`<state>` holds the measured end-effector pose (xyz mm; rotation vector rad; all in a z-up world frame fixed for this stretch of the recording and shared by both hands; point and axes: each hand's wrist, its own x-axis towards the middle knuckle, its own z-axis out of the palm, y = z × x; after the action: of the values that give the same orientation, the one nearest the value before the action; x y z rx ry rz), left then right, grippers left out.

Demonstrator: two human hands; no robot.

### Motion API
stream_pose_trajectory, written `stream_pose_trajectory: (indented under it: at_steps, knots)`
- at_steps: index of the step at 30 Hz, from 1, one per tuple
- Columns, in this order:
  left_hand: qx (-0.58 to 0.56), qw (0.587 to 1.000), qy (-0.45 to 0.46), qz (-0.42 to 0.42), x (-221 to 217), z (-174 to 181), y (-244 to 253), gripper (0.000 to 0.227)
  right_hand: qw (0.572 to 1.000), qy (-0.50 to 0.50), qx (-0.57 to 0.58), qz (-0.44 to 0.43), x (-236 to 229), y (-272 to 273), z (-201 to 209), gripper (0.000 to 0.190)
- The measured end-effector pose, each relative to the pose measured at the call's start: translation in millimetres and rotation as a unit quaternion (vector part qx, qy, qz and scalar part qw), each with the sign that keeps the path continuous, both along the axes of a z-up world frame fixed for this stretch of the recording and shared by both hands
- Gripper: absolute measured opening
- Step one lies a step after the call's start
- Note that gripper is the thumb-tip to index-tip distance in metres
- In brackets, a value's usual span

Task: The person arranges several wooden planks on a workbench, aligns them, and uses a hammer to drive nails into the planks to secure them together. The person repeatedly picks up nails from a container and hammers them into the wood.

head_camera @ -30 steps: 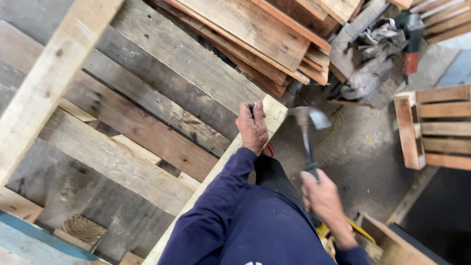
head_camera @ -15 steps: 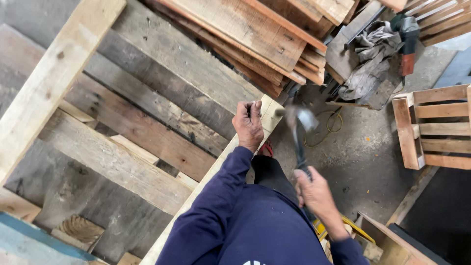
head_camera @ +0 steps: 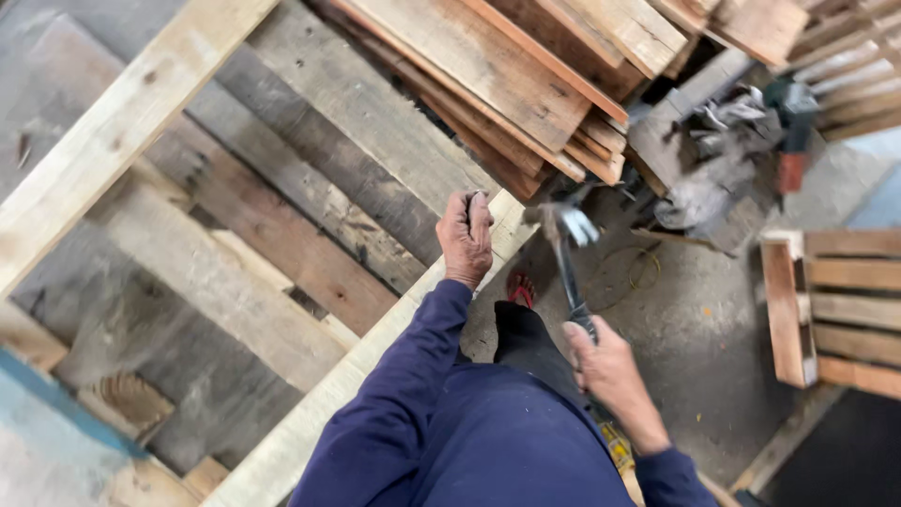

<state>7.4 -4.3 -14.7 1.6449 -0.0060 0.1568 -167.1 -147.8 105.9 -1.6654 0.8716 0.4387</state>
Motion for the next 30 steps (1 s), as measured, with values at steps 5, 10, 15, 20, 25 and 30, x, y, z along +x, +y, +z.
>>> stream_pose_trajectory:
  at_steps: [5, 10, 15, 20, 25, 30]
  knots:
    - [-0.170, 0.979, 0.109, -0.012, 12, 4, 3, 0.013, 0.982, -0.187, 0.017, 0.020, -21, -50, -14, 0.023]
    - [-0.205, 0.971, 0.119, 0.022, -2, 15, 16, 0.014, 0.954, -0.273, 0.111, 0.061, -13, -52, -40, 0.029]
    - [0.079, 0.995, -0.021, 0.048, -17, 22, 13, 0.013, 0.989, -0.003, 0.057, 0.138, 1, -71, -48, 0.028]
    - [0.120, 0.991, -0.015, 0.062, -14, 23, 10, 0.013, 0.985, -0.083, 0.050, 0.142, -9, -81, -40, 0.027]
    - [0.077, 0.990, -0.027, 0.118, -24, 27, 7, 0.013, 0.981, -0.108, 0.047, 0.158, -11, -77, -50, 0.032]
    - [0.122, 0.982, -0.026, 0.143, -53, 39, 28, 0.013, 0.974, -0.009, -0.012, 0.225, -2, -86, -55, 0.032]
